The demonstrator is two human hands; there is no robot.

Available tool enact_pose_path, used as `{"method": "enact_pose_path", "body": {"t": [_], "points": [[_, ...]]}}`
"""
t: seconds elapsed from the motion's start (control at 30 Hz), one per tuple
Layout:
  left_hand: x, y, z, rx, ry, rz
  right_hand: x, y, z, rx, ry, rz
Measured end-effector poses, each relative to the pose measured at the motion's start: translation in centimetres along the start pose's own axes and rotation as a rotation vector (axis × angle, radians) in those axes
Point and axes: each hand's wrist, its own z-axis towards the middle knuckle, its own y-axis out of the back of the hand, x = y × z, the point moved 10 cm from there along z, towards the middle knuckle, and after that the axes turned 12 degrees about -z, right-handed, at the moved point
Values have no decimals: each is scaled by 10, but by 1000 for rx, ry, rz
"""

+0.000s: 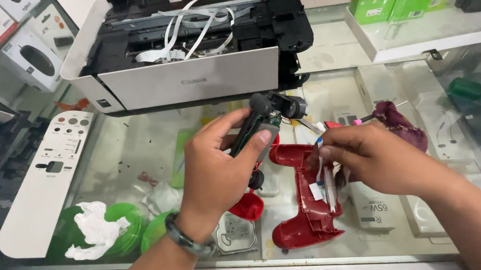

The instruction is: Disassembling and reassembling a game controller to replace or repair internal components

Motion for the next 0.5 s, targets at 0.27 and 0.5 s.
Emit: {"method": "enact_pose_path", "body": {"t": [0.27, 0.5], "points": [[5, 6, 1, -35, -90, -147, 6, 13, 1, -244, 110, 255], [12, 7, 3, -69, -54, -135, -4, 49, -11, -348, -74, 93]]}}
